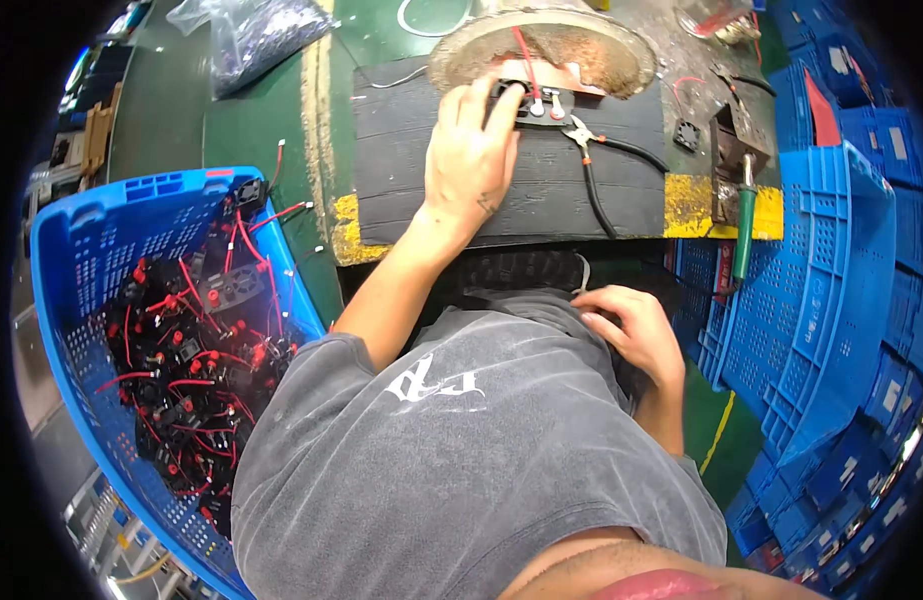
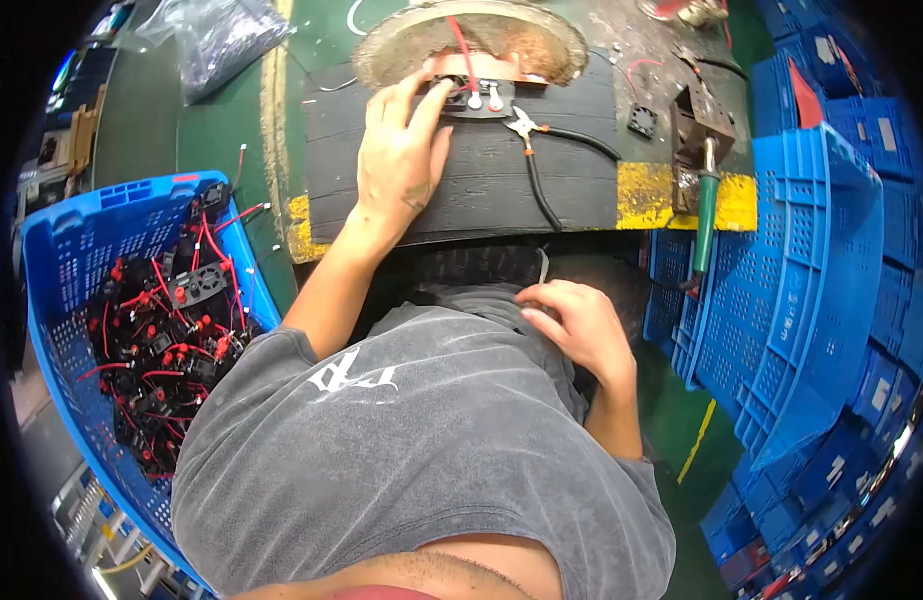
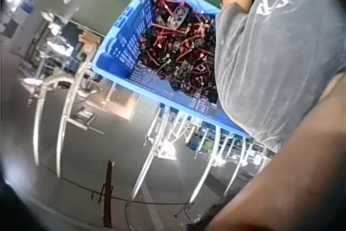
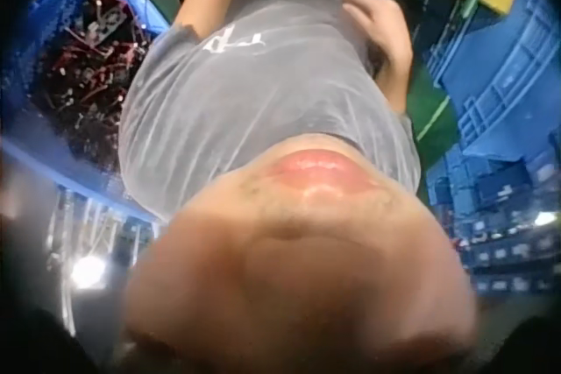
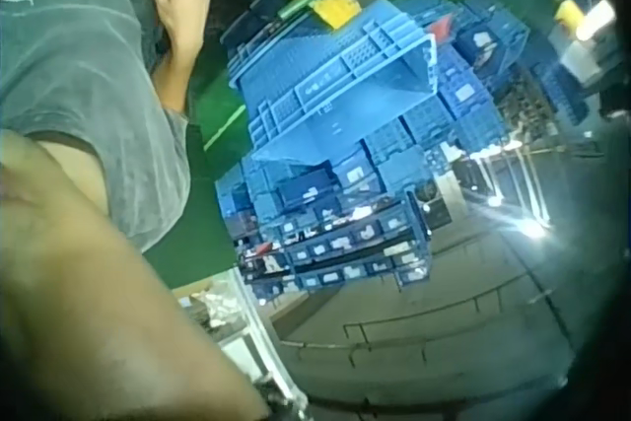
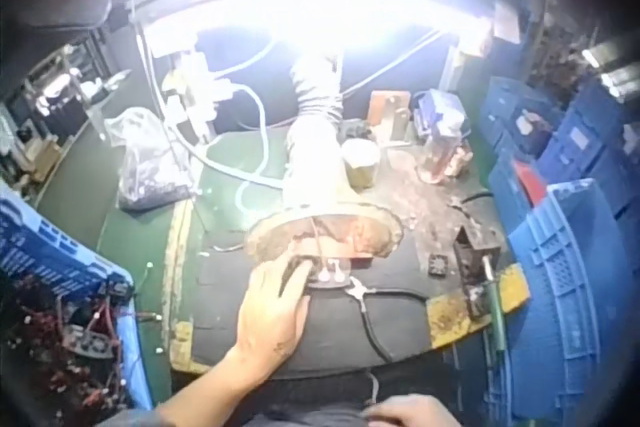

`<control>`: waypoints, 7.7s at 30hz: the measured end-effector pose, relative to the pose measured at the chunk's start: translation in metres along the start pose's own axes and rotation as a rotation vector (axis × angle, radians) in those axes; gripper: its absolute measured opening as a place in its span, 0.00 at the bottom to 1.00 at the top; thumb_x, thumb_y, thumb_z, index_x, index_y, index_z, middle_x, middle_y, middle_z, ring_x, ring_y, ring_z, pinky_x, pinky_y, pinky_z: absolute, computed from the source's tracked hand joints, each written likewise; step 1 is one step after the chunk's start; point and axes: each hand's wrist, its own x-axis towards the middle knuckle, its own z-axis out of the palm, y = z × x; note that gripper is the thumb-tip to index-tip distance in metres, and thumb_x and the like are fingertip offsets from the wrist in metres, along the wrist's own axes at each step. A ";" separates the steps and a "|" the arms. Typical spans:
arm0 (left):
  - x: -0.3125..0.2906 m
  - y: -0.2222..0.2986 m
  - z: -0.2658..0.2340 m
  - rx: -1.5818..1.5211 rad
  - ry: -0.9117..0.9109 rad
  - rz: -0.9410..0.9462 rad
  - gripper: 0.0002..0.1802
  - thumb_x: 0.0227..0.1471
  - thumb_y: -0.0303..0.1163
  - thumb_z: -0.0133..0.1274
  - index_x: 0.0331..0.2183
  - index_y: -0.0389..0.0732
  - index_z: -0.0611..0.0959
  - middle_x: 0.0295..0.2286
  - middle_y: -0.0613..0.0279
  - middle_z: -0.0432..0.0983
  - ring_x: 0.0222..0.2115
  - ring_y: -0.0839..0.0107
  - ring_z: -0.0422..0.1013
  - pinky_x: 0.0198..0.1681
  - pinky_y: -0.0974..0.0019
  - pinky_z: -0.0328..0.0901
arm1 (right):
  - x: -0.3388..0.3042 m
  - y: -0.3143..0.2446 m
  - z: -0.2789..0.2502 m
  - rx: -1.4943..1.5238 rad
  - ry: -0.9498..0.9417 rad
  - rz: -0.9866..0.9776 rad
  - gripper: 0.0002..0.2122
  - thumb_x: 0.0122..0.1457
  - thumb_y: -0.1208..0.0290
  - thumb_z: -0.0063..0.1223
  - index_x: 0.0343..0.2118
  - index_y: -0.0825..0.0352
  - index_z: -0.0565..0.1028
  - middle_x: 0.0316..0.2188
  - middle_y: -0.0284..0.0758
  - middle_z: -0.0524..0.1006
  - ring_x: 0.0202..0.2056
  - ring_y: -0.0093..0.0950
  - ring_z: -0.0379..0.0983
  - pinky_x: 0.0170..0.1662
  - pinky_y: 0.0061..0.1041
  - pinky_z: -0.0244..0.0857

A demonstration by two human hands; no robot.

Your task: Soldering electrical wires to small cooling fans at a factory assembly station.

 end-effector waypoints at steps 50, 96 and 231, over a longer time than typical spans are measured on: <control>0.176 -0.021 -0.142 0.064 0.617 0.257 0.14 0.46 0.24 0.53 0.39 0.39 0.81 0.36 0.53 0.75 0.40 0.54 0.68 0.47 0.58 0.62 | -0.088 -0.023 -0.092 -0.407 1.085 -0.102 0.06 0.55 0.83 0.48 0.32 0.72 0.77 0.25 0.38 0.76 0.26 0.30 0.74 0.30 0.23 0.65; -0.041 0.071 -0.129 0.086 -0.556 0.387 0.03 0.44 0.31 0.52 0.24 0.44 0.80 0.26 0.64 0.73 0.33 0.66 0.71 0.41 0.63 0.62 | 0.012 -0.083 0.009 -0.332 0.642 -0.563 0.16 0.47 0.70 0.60 0.42 0.66 0.76 0.40 0.37 0.76 0.42 0.38 0.71 0.44 0.33 0.67; -0.035 -0.031 0.027 -0.125 0.069 0.018 0.22 0.42 0.22 0.57 0.41 0.55 0.84 0.27 0.66 0.70 0.20 0.68 0.71 0.21 0.68 0.67 | -0.021 0.106 -0.103 0.169 1.291 -0.151 0.16 0.58 0.74 0.47 0.46 0.79 0.72 0.35 0.49 0.78 0.27 0.24 0.71 0.26 0.19 0.64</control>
